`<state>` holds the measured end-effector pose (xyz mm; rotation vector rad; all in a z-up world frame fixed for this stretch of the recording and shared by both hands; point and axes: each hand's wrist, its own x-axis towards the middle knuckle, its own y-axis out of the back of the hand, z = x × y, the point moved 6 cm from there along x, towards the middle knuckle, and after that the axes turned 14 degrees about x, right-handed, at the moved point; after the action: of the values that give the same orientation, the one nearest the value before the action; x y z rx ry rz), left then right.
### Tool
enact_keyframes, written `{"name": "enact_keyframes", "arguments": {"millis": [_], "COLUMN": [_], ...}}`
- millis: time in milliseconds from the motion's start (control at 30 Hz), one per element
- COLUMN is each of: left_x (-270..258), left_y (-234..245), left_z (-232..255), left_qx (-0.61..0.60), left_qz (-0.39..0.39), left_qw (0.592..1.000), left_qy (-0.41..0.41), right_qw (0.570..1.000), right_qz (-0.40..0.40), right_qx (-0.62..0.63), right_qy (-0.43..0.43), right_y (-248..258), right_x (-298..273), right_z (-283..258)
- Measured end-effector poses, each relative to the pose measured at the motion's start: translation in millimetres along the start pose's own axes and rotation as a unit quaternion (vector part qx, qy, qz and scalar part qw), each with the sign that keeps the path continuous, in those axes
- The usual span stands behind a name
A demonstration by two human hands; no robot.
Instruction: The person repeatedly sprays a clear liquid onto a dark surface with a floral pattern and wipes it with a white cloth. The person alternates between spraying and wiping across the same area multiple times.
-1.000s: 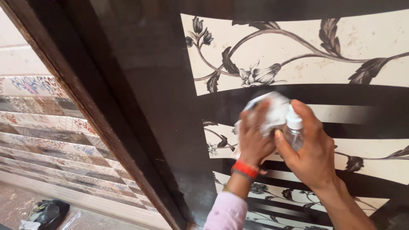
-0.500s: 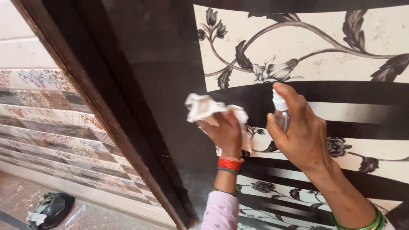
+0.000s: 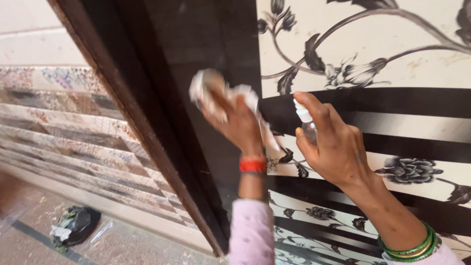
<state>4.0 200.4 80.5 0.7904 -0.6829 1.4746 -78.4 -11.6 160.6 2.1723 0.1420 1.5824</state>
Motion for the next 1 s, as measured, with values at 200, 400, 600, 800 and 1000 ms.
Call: {"name": "enact_keyframes", "arguments": {"millis": [200,400,600,800,1000], "left_x": [-86.3,24.8,71.4,-54.3,29.0], "left_y": [-6.3,-20.4,1.4,6.9,-12.0], "left_z": [2.2,94.9,0.7,-49.0,33.3], "left_qx": [-0.03,-0.023,-0.038,0.067,0.059], "left_qz": [-0.039,-0.058,0.031,0.009,0.066], "left_qw": [0.999,0.964,0.999,0.979,0.98], "left_qy": [-0.002,-0.259,0.003,0.193,-0.179], "right_qw": [1.0,0.998,1.0,0.999,0.996], "right_qz": [-0.006,-0.004,-0.007,-0.014,-0.028], "right_qx": [0.021,0.006,0.02,0.021,0.002], "right_qy": [0.015,0.061,0.007,0.027,0.08], "right_y": [-9.5,-11.2,-8.7,-29.9,-49.4], "right_x": [-3.5,8.9,5.2,3.8,8.1], "right_z": [-12.7,-26.2,-13.1,-24.9,-40.1]}}
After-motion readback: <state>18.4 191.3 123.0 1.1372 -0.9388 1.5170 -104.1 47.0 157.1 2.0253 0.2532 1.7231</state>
